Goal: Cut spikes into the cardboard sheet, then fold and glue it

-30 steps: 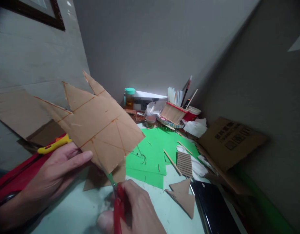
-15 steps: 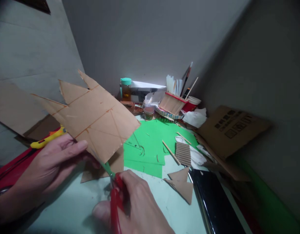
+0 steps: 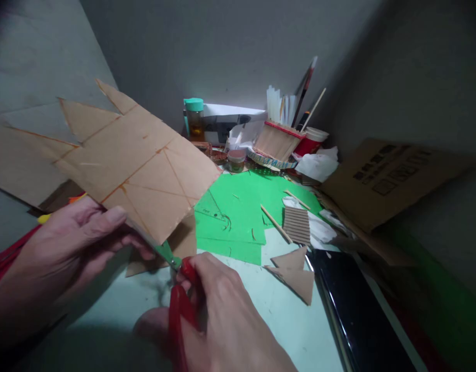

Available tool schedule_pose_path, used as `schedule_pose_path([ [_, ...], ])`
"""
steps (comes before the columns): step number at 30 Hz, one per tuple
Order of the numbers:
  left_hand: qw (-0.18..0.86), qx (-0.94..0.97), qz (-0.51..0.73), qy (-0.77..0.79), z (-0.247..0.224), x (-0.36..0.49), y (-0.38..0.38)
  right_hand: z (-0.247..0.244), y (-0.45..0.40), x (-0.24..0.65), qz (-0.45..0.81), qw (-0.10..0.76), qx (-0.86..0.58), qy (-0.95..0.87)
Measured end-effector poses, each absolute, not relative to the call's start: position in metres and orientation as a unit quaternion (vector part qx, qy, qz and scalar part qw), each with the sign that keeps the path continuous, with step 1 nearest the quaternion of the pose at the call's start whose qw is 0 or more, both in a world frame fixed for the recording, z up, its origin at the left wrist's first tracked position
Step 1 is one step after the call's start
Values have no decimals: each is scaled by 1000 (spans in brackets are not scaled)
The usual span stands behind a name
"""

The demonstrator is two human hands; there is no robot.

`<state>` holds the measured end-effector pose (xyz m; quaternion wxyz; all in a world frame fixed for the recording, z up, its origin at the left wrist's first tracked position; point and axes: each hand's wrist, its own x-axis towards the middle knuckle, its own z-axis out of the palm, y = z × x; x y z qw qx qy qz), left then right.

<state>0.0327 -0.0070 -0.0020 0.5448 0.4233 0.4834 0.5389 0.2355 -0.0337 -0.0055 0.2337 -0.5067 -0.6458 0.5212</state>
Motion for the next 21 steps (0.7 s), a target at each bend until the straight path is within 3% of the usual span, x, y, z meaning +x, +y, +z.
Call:
schedule_pose_path([
  [7,533,414,554,488,-3,36,-6,18,-30,227,504,175,-529,-660],
  [21,555,385,583,453,2,38,-6,13,-29,228,512,195,-497,-673],
])
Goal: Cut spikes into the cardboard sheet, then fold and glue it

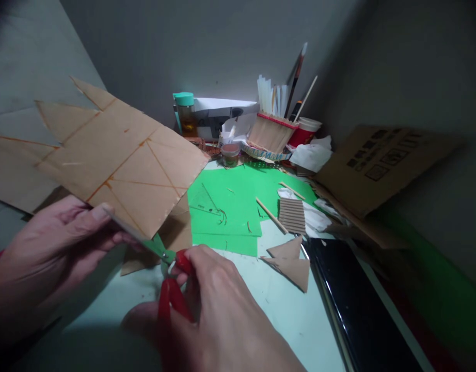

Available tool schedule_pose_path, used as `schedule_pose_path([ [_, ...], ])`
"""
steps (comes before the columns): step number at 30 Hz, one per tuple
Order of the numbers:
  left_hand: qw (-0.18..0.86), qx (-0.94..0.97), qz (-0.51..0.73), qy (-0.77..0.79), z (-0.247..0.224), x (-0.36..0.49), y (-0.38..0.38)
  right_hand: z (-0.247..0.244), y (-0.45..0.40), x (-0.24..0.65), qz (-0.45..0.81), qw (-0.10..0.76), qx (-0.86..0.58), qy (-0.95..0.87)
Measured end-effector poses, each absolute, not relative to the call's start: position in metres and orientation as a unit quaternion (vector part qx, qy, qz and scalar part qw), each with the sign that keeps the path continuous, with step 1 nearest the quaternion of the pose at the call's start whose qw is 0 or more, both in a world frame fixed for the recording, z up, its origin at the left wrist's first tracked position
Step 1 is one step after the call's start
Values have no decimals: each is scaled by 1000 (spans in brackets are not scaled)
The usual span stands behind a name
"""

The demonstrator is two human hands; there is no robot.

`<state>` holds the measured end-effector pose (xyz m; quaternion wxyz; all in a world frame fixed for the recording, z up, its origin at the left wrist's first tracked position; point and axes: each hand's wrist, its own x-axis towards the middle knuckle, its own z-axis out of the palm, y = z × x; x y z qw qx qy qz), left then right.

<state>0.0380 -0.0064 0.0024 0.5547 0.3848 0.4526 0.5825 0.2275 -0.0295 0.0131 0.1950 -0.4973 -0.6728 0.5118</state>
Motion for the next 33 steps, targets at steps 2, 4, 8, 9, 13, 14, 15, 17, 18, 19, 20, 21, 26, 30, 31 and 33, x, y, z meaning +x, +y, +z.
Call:
schedule_pose_path([
  [2,554,390,578,455,1,38,-5,10,-28,228,521,186,-488,-675],
  [4,552,392,576,457,0,38,-5,3,-28,230,523,185,-485,-676],
  [8,557,379,569,472,-1,38,-6,-10,-29,233,520,218,-465,-683],
  [9,559,379,567,472,-1,38,-6,-12,-29,233,526,220,-469,-675],
  [13,563,401,545,474,0,38,-6,-16,-26,229,547,217,-493,-640],
  [14,563,405,540,477,-1,38,-5,-17,-24,228,542,213,-504,-638],
  [15,562,407,537,480,-2,37,-4,-18,-22,226,538,205,-514,-636],
  [17,561,411,535,480,-5,37,-3,-22,-19,224,534,191,-526,-633],
  [18,560,410,536,481,-6,36,-2,-23,-18,224,537,187,-527,-632],
  [19,561,408,537,481,-7,35,-1,-26,-17,224,540,186,-521,-634],
  [20,561,410,538,476,-8,35,0,-28,-17,224,540,189,-512,-640],
  [21,564,414,538,471,-9,34,0,-30,-16,224,539,194,-503,-648],
  [26,560,428,526,476,-4,33,-2,-41,-17,224,528,216,-483,-664],
  [30,526,443,502,524,-1,31,-5,-44,-17,224,509,209,-476,-686],
  [31,518,449,499,531,-2,30,-5,-44,-16,224,508,209,-477,-686],
  [33,503,457,497,539,-3,28,-5,-45,-16,223,508,212,-479,-684],
])
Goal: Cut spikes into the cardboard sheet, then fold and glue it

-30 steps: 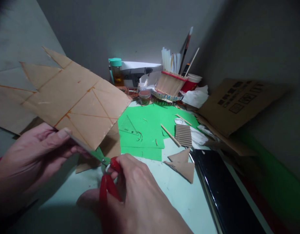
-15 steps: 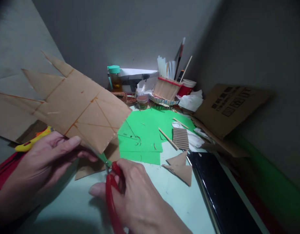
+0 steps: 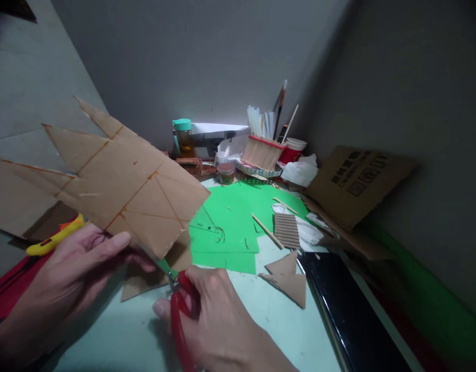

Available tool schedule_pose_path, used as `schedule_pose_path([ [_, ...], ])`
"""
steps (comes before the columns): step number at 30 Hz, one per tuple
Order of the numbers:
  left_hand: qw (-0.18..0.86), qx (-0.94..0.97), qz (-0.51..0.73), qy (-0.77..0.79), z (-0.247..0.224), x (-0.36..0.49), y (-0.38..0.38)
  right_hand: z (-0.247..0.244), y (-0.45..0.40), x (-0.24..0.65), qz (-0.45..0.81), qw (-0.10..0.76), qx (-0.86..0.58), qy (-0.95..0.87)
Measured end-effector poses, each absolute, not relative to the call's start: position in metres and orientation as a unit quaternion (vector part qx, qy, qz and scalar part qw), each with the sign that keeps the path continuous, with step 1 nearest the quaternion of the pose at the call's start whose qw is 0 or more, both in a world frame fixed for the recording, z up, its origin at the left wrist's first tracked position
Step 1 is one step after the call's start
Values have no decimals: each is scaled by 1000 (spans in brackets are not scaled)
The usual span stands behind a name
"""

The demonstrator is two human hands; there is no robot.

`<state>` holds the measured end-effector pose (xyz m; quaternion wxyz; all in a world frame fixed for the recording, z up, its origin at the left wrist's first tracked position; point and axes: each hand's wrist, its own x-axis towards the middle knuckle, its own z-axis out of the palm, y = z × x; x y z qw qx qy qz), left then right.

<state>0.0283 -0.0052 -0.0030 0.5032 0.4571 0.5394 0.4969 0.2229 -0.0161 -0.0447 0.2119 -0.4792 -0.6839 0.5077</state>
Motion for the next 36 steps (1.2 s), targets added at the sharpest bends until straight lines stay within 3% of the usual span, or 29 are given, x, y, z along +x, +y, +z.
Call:
schedule_pose_path([
  [14,519,450,527,500,-2,27,0,-57,-9,213,484,263,-452,-702],
  [21,548,378,598,446,4,20,4,-60,-10,220,482,251,-452,-707],
  [36,598,343,570,447,2,24,-1,-36,-16,227,494,235,-451,-705],
])
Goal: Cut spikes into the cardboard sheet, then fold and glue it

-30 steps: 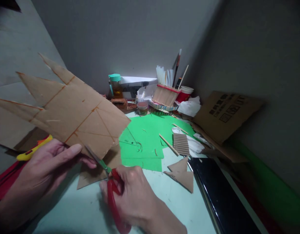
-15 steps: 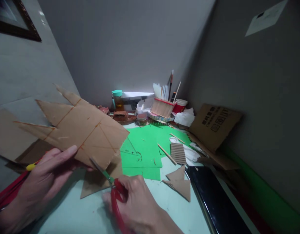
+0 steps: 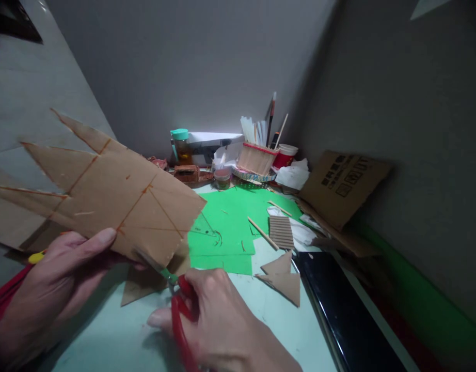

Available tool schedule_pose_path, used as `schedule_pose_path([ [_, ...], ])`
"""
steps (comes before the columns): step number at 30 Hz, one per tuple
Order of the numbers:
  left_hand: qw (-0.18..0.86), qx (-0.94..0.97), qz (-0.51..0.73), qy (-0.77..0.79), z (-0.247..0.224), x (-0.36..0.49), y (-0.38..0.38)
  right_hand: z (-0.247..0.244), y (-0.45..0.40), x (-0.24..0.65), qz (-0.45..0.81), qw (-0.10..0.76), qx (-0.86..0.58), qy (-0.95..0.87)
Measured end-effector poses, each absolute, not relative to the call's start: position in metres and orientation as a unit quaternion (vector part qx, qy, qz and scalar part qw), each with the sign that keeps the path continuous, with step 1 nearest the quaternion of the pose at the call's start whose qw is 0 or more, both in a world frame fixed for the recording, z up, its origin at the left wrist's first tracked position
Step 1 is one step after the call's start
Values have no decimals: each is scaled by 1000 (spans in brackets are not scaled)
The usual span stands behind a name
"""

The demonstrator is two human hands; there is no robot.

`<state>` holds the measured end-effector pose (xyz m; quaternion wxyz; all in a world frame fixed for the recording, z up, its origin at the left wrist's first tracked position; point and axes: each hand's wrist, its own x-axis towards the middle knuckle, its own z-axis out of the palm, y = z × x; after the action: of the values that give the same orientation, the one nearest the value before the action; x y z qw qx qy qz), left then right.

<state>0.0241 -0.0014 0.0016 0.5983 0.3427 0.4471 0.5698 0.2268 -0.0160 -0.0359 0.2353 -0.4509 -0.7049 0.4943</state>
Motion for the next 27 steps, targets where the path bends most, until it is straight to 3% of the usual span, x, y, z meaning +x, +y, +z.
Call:
schedule_pose_path([
  [7,611,313,559,464,-4,19,-1,-32,-17,226,453,185,-493,-720],
  [20,577,305,575,493,-13,12,-6,-56,-8,221,476,253,-404,-739],
  [27,586,343,559,476,-8,16,-3,-49,-7,224,506,208,-456,-702],
])
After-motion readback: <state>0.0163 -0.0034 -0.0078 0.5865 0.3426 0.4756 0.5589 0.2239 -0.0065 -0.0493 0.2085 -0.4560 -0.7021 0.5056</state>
